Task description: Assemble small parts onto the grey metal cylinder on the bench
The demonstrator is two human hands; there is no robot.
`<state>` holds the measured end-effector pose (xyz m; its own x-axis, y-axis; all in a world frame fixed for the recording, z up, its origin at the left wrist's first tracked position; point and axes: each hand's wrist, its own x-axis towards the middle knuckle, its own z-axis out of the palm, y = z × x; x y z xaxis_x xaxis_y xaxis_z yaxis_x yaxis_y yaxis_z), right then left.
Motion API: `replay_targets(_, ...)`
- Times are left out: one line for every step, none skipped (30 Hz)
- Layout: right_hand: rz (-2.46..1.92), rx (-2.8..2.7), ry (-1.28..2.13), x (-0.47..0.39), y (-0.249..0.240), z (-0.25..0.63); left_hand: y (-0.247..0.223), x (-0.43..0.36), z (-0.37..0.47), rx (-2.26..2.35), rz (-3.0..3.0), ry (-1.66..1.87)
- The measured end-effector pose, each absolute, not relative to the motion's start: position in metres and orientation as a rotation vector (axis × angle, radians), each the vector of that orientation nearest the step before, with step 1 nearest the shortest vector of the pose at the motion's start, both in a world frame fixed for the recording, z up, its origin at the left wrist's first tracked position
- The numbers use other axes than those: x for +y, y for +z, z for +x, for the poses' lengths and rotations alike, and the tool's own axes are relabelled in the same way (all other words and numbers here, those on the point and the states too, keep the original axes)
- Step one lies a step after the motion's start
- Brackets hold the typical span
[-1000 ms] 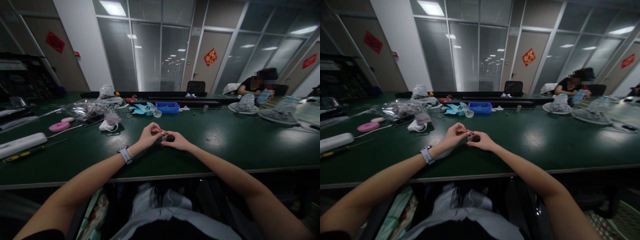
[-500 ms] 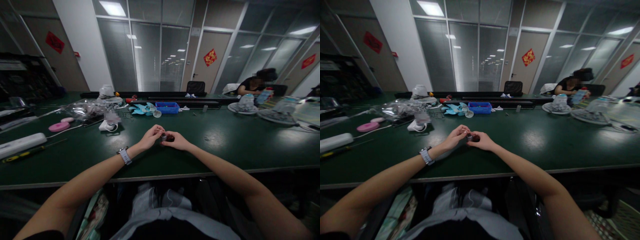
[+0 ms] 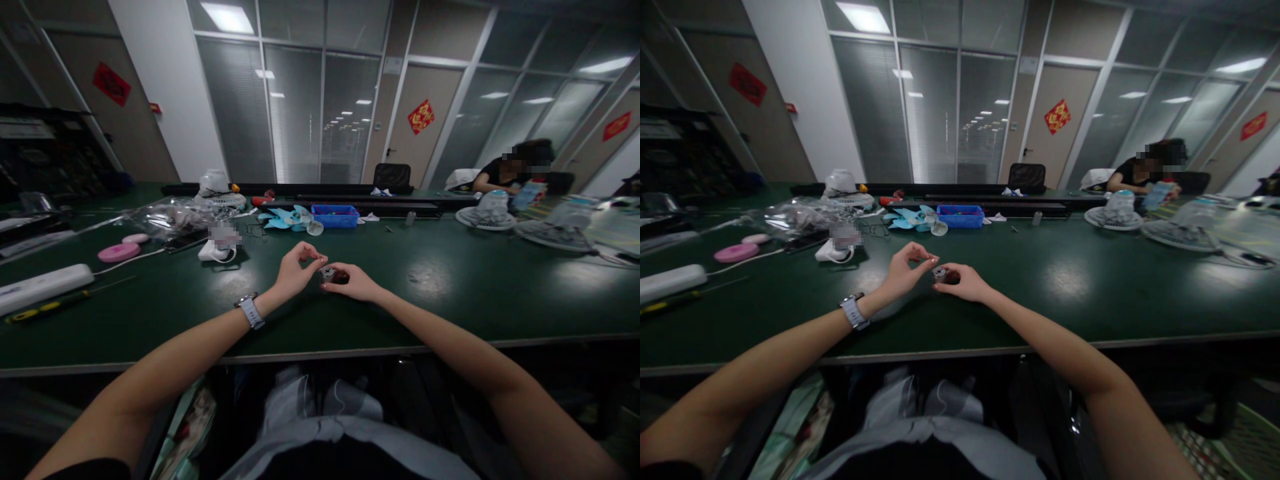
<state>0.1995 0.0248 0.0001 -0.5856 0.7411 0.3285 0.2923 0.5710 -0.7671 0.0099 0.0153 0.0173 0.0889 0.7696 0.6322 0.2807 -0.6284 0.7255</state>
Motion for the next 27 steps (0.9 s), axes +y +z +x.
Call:
replay_targets(-0.821,-2.148,0.904,0.024,0.001,0.199,0.016,0.019,0.006,1.062,1.94,1.573)
replay_targets(-0.822,-2.144,0.912,0.024,0.001,0.199,0.013,0.024,0.002,1.098,1.925,1.571)
replay_targets(-0.827,-2.143,0.912,0.023,0.001,0.199,0.009,0.029,-0.003,1.129,1.93,1.528)
replay_targets(-0.834,-2.145,0.905,0.023,0.001,0.199,0.005,0.033,-0.009,1.161,1.946,1.435)
replay_targets(-0.84,-2.151,0.896,0.024,0.001,0.199,0.001,0.038,-0.014,1.189,1.948,1.328)
replay_targets(-0.844,-2.155,0.89,0.024,0.001,0.199,-0.003,0.041,-0.019,1.224,1.949,1.206)
replay_targets(-0.846,-2.158,0.886,0.024,0.001,0.199,-0.007,0.043,-0.023,1.253,1.952,1.1)
replay_targets(-0.846,-2.159,0.884,0.025,0.0,0.199,-0.009,0.044,-0.025,1.273,1.959,1.037)
replay_targets(-0.845,-2.157,0.885,0.025,0.0,0.199,-0.011,0.044,-0.027,1.28,1.975,0.992)
replay_targets(-0.845,-2.154,0.886,0.025,0.0,0.199,-0.011,0.043,-0.028,1.278,1.997,0.965)
replay_targets(-0.845,-2.152,0.885,0.025,0.001,0.199,-0.011,0.042,-0.028,1.276,2.023,0.951)
replay_targets(-0.846,-2.151,0.883,0.024,0.001,0.199,-0.01,0.041,-0.028,1.275,2.049,0.944)
replay_targets(-0.851,-2.151,0.879,0.024,0.001,0.199,-0.01,0.039,-0.028,1.28,2.071,0.938)
replay_targets(-0.857,-2.151,0.874,0.024,0.002,0.199,-0.009,0.038,-0.027,1.295,2.088,0.935)
replay_targets(-0.862,-2.152,0.87,0.023,0.002,0.199,-0.007,0.036,-0.026,1.316,2.1,0.938)
replay_targets(-0.864,-2.153,0.865,0.023,0.002,0.199,-0.006,0.035,-0.025,1.339,2.103,0.953)
replay_targets(-0.863,-2.156,0.864,0.023,0.002,0.199,-0.005,0.034,-0.024,1.351,2.097,0.985)
replay_targets(-0.86,-2.156,0.864,0.024,0.002,0.199,-0.003,0.032,-0.022,1.349,2.086,1.039)
replay_targets(-0.858,-2.153,0.864,0.024,0.001,0.199,0.0,0.03,-0.02,1.329,2.064,1.119)
replay_targets(-0.858,-2.148,0.865,0.024,0.001,0.199,0.003,0.028,-0.017,1.281,2.032,1.213)
replay_targets(-0.86,-2.142,0.867,0.025,0.0,0.199,0.006,0.025,-0.013,1.215,1.997,1.318)
replay_targets(-0.86,-2.137,0.868,0.025,0.0,0.199,0.009,0.022,-0.01,1.143,1.963,1.404)
replay_targets(-0.856,-2.135,0.869,0.025,-0.001,0.199,0.012,0.018,-0.006,1.077,1.931,1.453)
replay_targets(-0.85,-2.134,0.869,0.025,-0.001,0.199,0.014,0.015,-0.002,1.019,1.904,1.468)
replay_targets(-0.842,-2.132,0.867,0.025,-0.001,0.2,0.015,0.012,0.001,0.971,1.888,1.467)
replay_targets(-0.838,-2.127,0.866,0.025,-0.001,0.2,0.016,0.009,0.004,0.941,1.885,1.447)
replay_targets(-0.835,-2.121,0.866,0.025,-0.001,0.2,0.016,0.007,0.007,0.935,1.893,1.417)
